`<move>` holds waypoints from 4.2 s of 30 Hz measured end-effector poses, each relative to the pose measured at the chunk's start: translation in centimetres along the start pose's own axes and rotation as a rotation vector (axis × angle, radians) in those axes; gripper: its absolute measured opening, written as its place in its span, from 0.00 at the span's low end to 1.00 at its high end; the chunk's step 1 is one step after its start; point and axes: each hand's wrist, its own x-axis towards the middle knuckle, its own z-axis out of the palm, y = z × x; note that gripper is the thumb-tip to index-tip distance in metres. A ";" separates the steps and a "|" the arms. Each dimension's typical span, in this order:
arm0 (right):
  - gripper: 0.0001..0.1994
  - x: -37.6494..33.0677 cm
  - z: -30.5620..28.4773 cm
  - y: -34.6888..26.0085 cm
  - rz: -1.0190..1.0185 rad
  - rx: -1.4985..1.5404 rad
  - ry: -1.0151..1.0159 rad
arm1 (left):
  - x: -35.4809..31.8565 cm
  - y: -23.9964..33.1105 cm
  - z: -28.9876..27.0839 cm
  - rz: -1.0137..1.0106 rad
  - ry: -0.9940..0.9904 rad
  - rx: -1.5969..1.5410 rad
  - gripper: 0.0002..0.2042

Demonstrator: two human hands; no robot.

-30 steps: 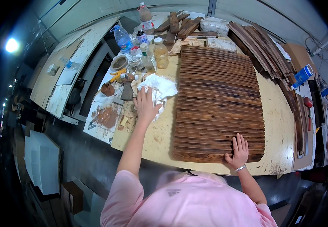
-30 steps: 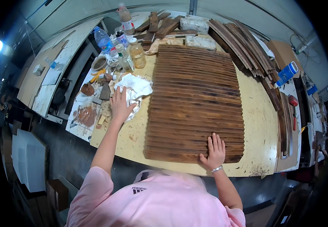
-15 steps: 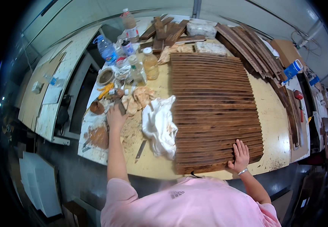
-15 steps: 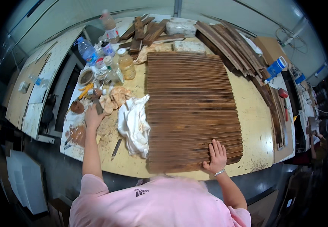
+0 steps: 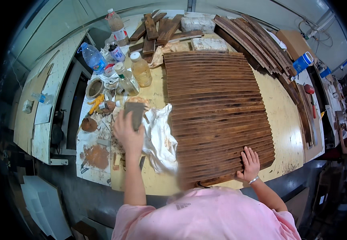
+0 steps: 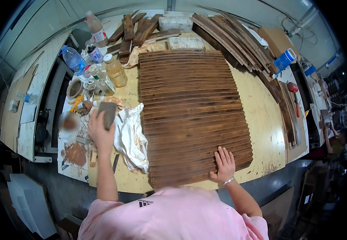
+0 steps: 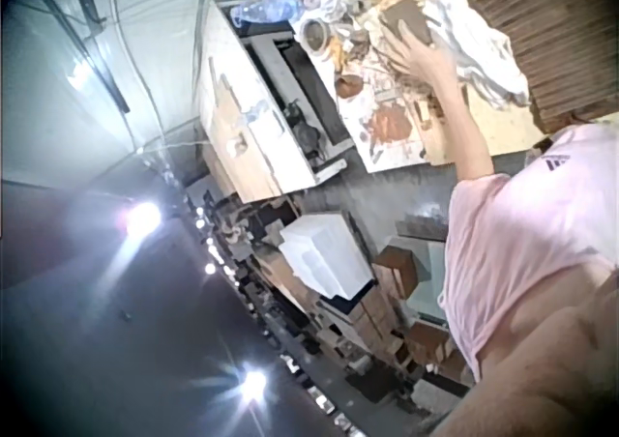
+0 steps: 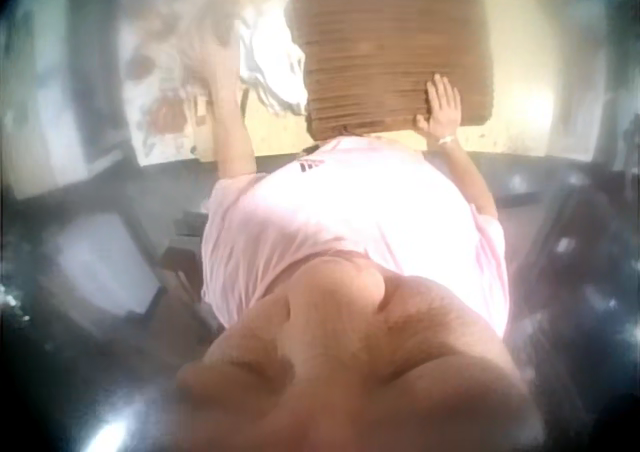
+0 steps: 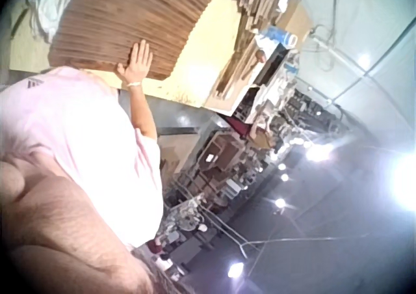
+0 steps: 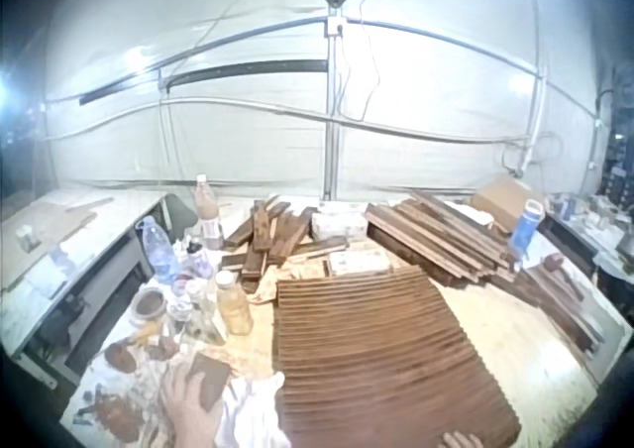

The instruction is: The person organizes several thin wooden slats, rubs a wood panel with a sanding block, and then wipes the panel with a white cloth.

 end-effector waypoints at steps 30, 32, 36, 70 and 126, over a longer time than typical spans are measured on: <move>0.39 0.2 0.2 0.0 0.005 -0.005 0.023 | -2.8 3.0 7.2 -0.290 -0.564 -0.665 0.07; 0.39 0.1 0.3 0.0 0.004 -0.003 0.025 | -3.4 2.5 6.2 -0.205 -0.481 -0.501 0.07; 0.39 0.0 0.2 0.0 0.001 -0.017 0.023 | -3.5 0.6 5.0 -0.184 -0.279 -0.351 0.08; 0.39 0.2 0.2 0.1 0.013 0.008 -0.004 | 0.0 -4.1 4.9 -0.198 -0.167 -0.532 0.21; 0.39 0.5 -0.4 0.3 -0.001 0.013 -0.029 | 16.9 5.1 19.1 0.079 -0.352 -0.411 0.25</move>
